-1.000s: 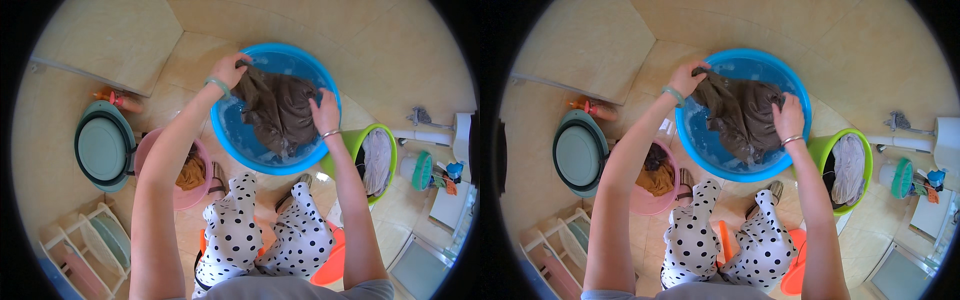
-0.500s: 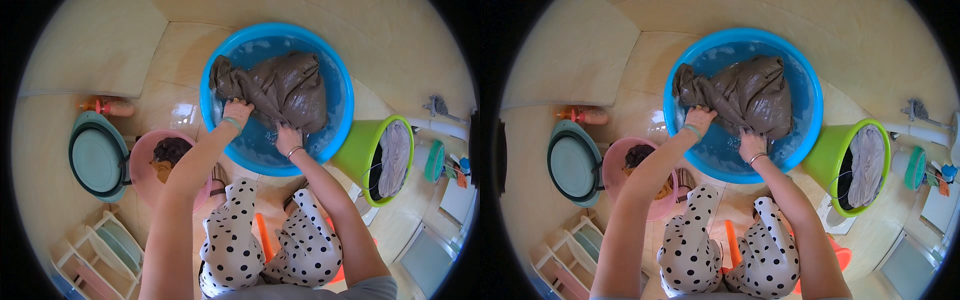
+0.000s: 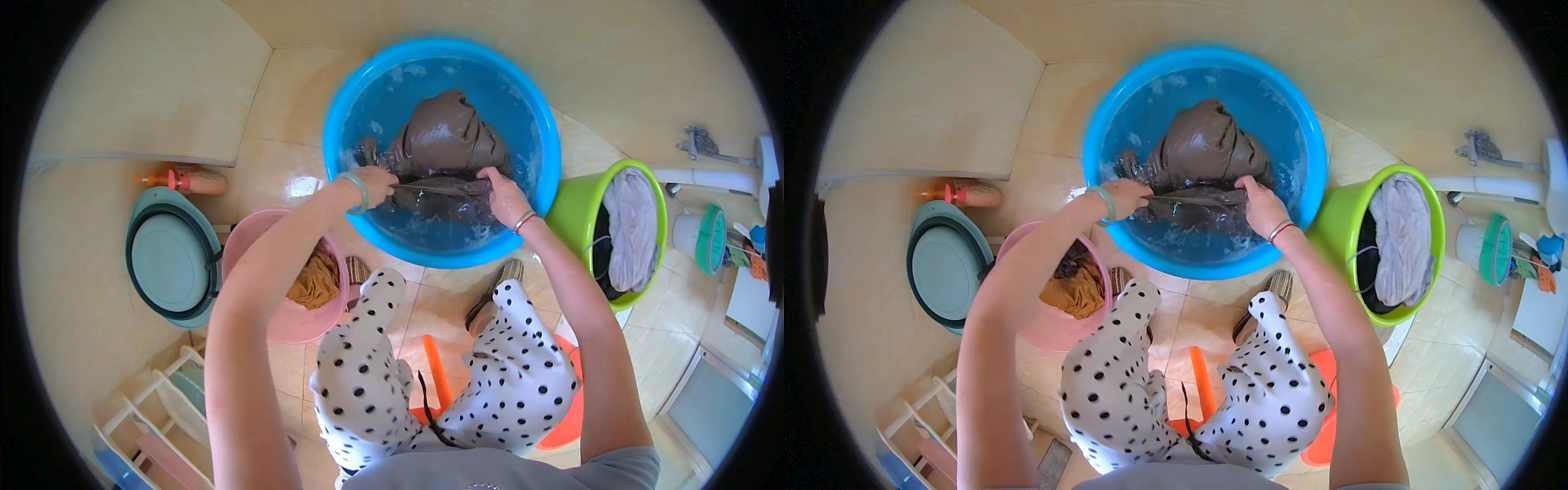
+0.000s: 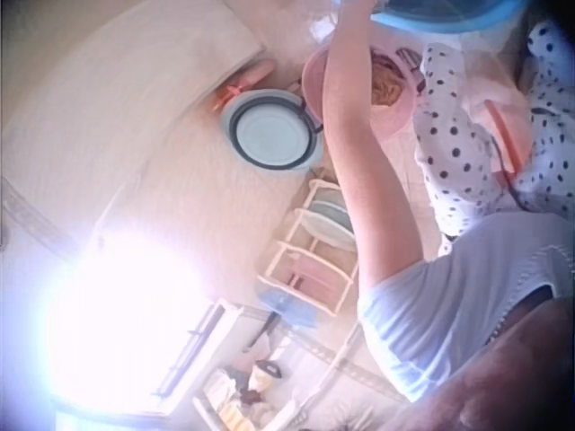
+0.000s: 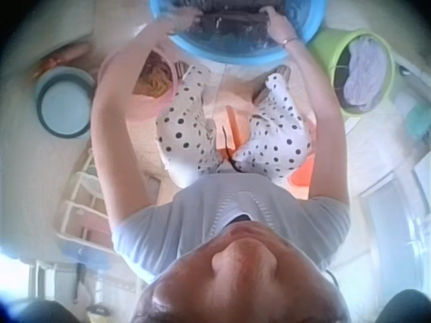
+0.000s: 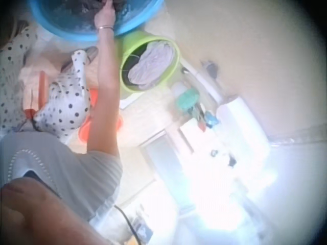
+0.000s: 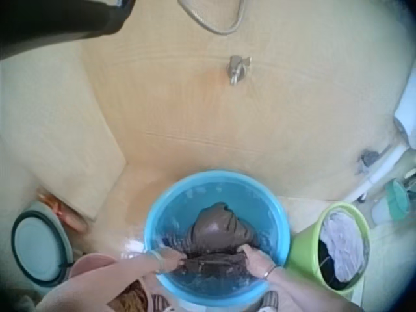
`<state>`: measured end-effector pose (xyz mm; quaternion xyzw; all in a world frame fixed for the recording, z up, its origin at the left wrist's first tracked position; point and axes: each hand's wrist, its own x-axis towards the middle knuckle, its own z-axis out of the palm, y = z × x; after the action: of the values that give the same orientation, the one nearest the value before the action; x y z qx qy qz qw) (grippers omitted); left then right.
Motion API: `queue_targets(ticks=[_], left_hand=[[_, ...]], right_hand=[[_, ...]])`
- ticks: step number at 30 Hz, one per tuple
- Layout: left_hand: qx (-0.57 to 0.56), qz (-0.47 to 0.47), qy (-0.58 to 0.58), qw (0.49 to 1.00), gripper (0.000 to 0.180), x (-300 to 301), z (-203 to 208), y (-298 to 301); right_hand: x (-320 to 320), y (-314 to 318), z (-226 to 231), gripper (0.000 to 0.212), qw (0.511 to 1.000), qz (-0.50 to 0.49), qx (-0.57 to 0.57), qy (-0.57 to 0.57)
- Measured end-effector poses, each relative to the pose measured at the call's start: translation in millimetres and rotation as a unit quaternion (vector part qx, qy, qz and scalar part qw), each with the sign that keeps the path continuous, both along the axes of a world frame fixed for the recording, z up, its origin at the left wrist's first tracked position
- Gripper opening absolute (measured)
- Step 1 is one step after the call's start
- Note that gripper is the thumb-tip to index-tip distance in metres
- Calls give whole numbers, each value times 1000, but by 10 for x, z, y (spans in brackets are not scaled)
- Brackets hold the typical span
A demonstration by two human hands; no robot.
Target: The person hand-washes various garments in a blue basin filled with soapy water. They scrub and rinse items including a black shirt, a beige garment, and a brown cloth, transferring them between the blue basin and a green bucket. The person also moves an orange bucket and a pink basin to organize the workspace.
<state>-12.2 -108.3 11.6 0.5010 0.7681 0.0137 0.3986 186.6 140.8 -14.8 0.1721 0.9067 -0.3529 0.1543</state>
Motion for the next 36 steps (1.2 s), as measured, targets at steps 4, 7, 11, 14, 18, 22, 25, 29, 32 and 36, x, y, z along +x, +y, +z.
queue_targets(ticks=[4,7,11,14,18,22,25,29,32,36], left_hand=[[134,98,-48,985,26,-186,654,-7],[128,119,-57,983,25,-116,1579,117],[343,-119,173,916,26,15,2031,171],[323,-43,184,927,27,217,2233,371],[314,142,82,935,26,384,2450,573],[208,157,201,944,30,215,2301,347],[114,226,169,952,30,-5,2208,139],[164,441,-108,876,33,73,2291,304],[309,409,-263,817,35,170,2616,526],[478,288,-282,780,28,308,3219,705]], right_hand=[[-62,-185,1043,66,998,0,46,48],[-86,-305,1443,71,980,32,195,15],[-271,-316,1489,68,966,-87,241,21],[-371,-436,1388,62,950,-187,245,58],[-377,-396,1116,53,931,-315,181,25],[-240,-201,1228,39,944,-319,-26,-73],[-161,52,1612,24,877,-326,-348,-57],[-200,113,2341,18,842,-266,-454,117],[-304,34,2790,17,813,-183,-486,262],[-412,-146,3374,17,763,-98,-486,416]])
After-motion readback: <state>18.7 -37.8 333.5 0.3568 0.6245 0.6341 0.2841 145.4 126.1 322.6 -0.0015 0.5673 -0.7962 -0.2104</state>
